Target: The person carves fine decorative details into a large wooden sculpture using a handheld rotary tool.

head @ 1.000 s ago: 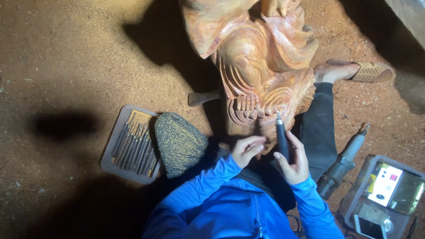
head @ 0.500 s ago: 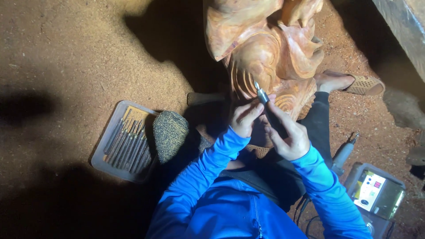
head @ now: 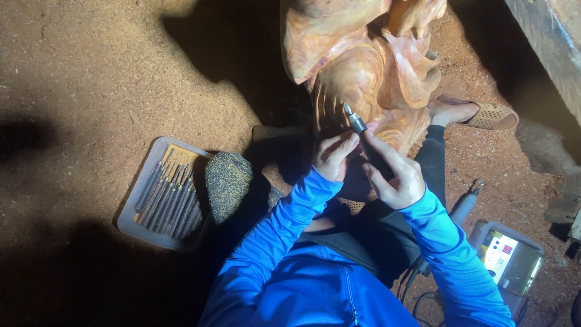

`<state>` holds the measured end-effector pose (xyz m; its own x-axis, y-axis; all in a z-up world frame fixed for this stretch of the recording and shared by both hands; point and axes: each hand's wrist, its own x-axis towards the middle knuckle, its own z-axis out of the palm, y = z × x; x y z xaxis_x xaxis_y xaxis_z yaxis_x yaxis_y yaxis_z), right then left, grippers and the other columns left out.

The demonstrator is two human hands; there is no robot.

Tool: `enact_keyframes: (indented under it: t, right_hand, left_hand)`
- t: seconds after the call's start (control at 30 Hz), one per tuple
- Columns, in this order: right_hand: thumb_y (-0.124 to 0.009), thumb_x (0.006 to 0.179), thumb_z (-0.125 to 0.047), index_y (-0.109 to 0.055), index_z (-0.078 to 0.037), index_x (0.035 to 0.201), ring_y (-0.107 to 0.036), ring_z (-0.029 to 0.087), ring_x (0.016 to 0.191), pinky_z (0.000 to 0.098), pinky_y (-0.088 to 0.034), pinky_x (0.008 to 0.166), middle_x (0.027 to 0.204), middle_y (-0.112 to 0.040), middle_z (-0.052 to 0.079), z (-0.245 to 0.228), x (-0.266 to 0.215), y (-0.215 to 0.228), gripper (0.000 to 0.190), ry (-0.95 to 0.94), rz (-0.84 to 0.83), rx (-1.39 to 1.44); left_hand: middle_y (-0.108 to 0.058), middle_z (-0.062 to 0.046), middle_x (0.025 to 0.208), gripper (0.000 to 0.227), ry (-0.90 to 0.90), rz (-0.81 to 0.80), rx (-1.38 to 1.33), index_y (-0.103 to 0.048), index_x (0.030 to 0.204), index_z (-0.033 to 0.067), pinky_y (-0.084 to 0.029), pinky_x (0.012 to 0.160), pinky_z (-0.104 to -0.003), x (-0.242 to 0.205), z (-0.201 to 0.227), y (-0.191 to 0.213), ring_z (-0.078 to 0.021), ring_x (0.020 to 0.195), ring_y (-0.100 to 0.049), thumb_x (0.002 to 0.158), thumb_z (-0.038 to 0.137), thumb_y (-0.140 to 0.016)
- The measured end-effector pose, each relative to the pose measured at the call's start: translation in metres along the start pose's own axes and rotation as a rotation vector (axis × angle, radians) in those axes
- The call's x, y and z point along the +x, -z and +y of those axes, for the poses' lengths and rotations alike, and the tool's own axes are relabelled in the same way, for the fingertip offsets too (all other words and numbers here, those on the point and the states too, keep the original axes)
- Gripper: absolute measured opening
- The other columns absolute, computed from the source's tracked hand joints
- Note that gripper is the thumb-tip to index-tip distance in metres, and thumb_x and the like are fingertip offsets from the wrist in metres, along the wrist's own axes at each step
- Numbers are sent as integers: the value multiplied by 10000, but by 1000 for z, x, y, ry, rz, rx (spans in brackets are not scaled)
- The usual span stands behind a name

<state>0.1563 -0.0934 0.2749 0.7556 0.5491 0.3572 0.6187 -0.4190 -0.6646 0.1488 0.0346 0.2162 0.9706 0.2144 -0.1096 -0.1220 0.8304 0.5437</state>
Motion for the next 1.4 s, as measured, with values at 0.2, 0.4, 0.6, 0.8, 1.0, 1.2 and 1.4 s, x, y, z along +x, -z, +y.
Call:
enact_keyframes:
  t: [0.2, 0.4, 0.6, 0.8, 1.0, 1.2, 1.4]
  right_hand:
    - [-714, 879, -5, -642, 64, 1367, -729, 423, 972, 463, -584, 757, 1121, -727, 298, 3, 1, -4, 498, 28, 16, 6]
    - [-701, 888, 12, -626, 75, 1375, -724, 445, 966, 490, -588, 774, 1128, -717, 320, 1, 0, -6, 498, 32, 21, 22]
    - [-710, 883, -15, -637, 61, 1365, -710, 440, 1024, 468, -585, 800, 1185, -714, 299, -1, -6, -7, 494, -12, 16, 3]
    - [-718, 885, -11, -617, 54, 1395, -703, 443, 1035, 481, -580, 811, 1186, -711, 300, -4, -5, -11, 524, -30, 22, -15]
    - [-725, 877, -16, -617, 36, 1401, -681, 433, 1100, 470, -569, 862, 1251, -699, 274, -8, -13, -14, 537, -100, 16, -33]
    - [-729, 875, -5, -611, 29, 1409, -671, 431, 1122, 476, -565, 887, 1278, -689, 267, -9, -14, -16, 548, -120, 29, -21]
    - [-721, 892, -28, -611, 36, 1408, -696, 438, 1066, 480, -573, 849, 1231, -708, 270, -8, -12, -15, 532, -106, 12, -23]
  left_hand:
    - [-737, -170, 985, 193, 61, -85, -68, -766, 1107, -1, -577, 898, -432, 2, -6, 17, -284, 948, -693, 1010, 135, -671]
    - [-734, -194, 1065, 181, 88, -75, -71, -750, 1123, -11, -590, 898, -454, 11, -60, 55, -296, 1007, -691, 999, 92, -669]
    - [-687, -254, 1245, 260, 67, -190, -125, -707, 1240, -36, -528, 1045, -483, 5, -18, 31, -345, 1206, -637, 1050, 108, -604]
    - [-657, -280, 1288, 277, 72, -229, -110, -688, 1261, -54, -512, 1066, -501, 9, -17, 37, -380, 1221, -626, 1051, 103, -597]
    - [-706, -301, 1028, 205, 102, -171, -142, -718, 1105, -114, -587, 913, -443, 9, -11, 36, -361, 972, -707, 968, 29, -664]
    - [-679, -299, 1231, 276, 102, -173, -122, -698, 1213, -91, -533, 1027, -430, 7, -13, 38, -356, 1157, -661, 999, 78, -655]
    - [-657, -282, 1283, 294, 115, -192, -110, -682, 1244, -91, -498, 1076, -465, 7, -16, 40, -370, 1218, -622, 1016, 88, -633]
